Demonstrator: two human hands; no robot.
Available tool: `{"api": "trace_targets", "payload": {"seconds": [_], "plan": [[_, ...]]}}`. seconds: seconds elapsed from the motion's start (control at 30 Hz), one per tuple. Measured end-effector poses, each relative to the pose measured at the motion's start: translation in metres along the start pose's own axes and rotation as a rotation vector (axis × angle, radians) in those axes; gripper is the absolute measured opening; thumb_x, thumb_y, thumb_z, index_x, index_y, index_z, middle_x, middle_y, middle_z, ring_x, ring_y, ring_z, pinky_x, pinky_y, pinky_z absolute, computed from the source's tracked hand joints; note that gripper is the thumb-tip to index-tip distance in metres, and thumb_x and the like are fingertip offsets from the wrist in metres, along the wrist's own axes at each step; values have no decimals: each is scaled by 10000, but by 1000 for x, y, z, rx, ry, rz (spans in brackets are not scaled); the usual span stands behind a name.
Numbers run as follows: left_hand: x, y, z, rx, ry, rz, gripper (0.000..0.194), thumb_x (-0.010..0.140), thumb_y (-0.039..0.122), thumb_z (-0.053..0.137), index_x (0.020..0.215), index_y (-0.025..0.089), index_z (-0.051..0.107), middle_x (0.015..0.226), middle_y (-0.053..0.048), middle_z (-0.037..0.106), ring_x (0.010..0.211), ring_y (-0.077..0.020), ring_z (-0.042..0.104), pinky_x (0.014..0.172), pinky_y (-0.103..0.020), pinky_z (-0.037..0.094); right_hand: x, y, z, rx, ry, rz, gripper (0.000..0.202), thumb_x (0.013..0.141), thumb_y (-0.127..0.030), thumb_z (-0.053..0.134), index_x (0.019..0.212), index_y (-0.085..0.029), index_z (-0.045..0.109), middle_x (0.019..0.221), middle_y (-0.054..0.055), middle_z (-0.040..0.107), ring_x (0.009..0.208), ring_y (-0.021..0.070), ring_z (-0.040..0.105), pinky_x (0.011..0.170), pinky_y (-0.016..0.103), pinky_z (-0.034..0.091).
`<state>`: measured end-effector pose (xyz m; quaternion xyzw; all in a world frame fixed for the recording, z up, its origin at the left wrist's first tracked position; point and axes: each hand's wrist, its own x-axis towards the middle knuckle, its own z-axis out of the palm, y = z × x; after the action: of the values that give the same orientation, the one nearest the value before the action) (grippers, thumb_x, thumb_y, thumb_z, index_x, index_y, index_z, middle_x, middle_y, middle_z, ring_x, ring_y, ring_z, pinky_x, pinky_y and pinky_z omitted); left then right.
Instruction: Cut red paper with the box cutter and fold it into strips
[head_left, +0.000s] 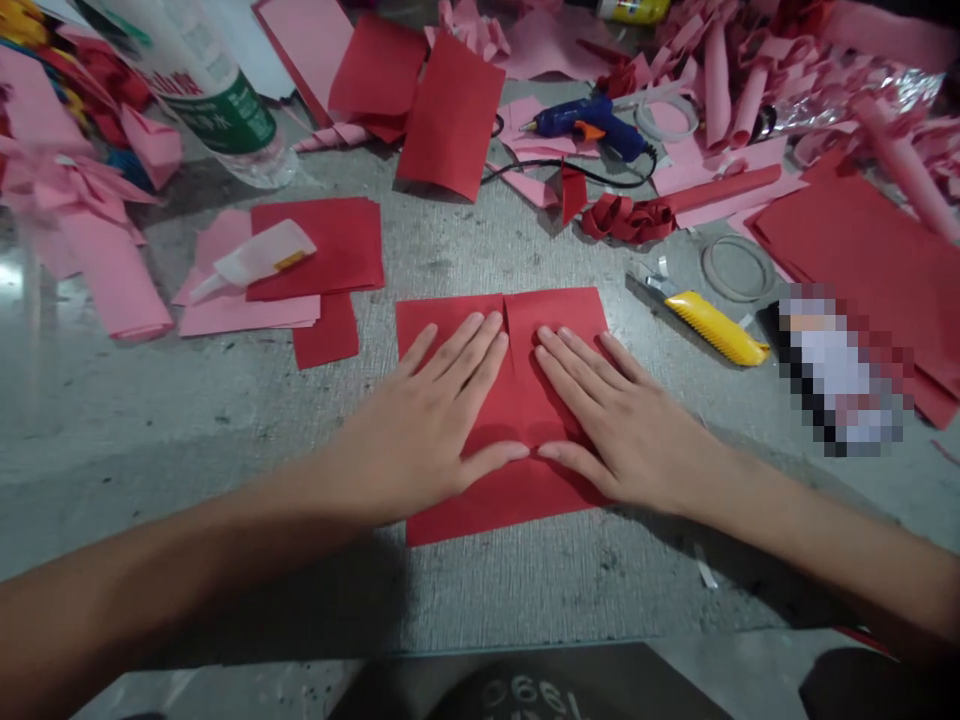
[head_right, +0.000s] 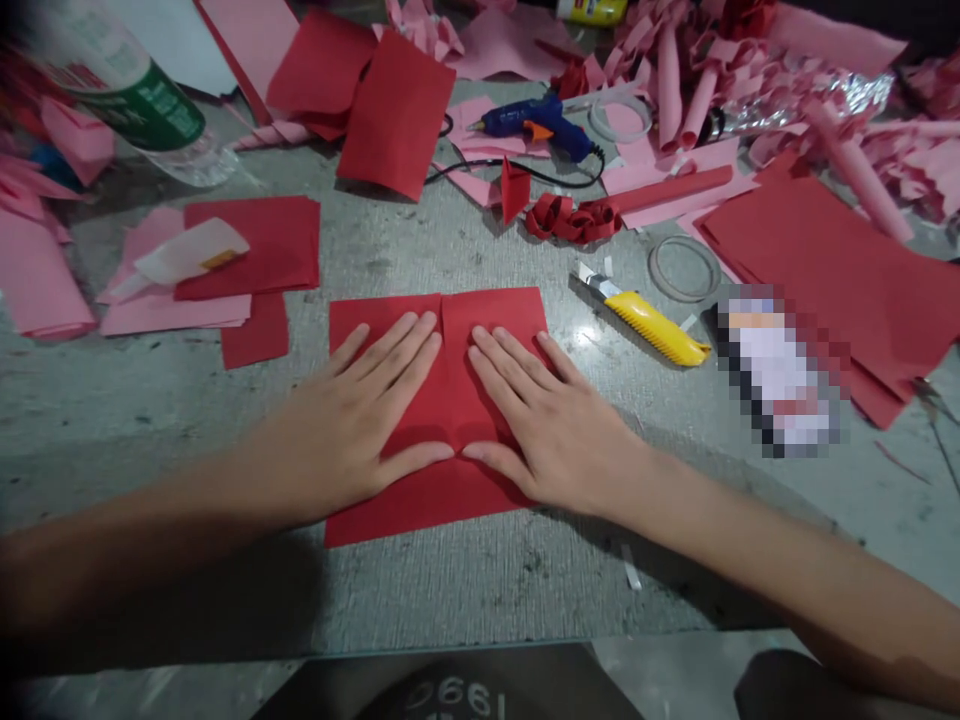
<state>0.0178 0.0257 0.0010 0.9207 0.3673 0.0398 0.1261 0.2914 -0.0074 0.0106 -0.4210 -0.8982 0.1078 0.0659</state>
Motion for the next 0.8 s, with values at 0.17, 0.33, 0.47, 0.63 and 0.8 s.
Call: {"api": "trace_targets", "payload": {"seconds": [0.17,0.33,0.47,0.63,0.8], "plan": [[-1,-2,3,-11,-10,-10,1008,1087,769,340,1793,91,96,1874,-159,113,1754,-339,99,1423,-600,97,-2,-2,-1,-16,-6,26,927,1124,-614,474,1812,-191,19,1843,154,208,1709,386,261,1400,666,222],[-1,-2,4,12,17,13,1032,1086,763,357,1772,23,141,1866,-190,132,1753,-350,112,1421,-596,102,-4,-3,-2,-64,-24,40,896,1133,-611,446,1807,-155,72,1846,165,207,1713,379,261,1392,656,217],[-1,0,2,27,23,12,1026,1081,726,432,1759,-1,178,1855,-214,170,1744,-372,156,1417,-598,127,-4,-3,-2,-96,-32,46,872,1141,-622,405,1789,-97,151,1847,180,211,1717,366,261,1390,635,203],[-2,-2,1,12,41,18,1015,1074,709,468,1763,19,189,1852,-218,194,1738,-384,178,1418,-590,125,-4,-4,-2,-73,-16,61,857,1138,-621,415,1797,-140,152,1847,165,229,1713,362,273,1395,620,186],[-6,-5,-2,1,28,11,999,1078,714,472,1776,64,174,1858,-190,199,1737,-374,189,1418,-587,133,-5,-2,-1,-65,-14,58,865,1133,-624,428,1801,-157,138,1847,163,240,1711,369,277,1389,643,177]]}}
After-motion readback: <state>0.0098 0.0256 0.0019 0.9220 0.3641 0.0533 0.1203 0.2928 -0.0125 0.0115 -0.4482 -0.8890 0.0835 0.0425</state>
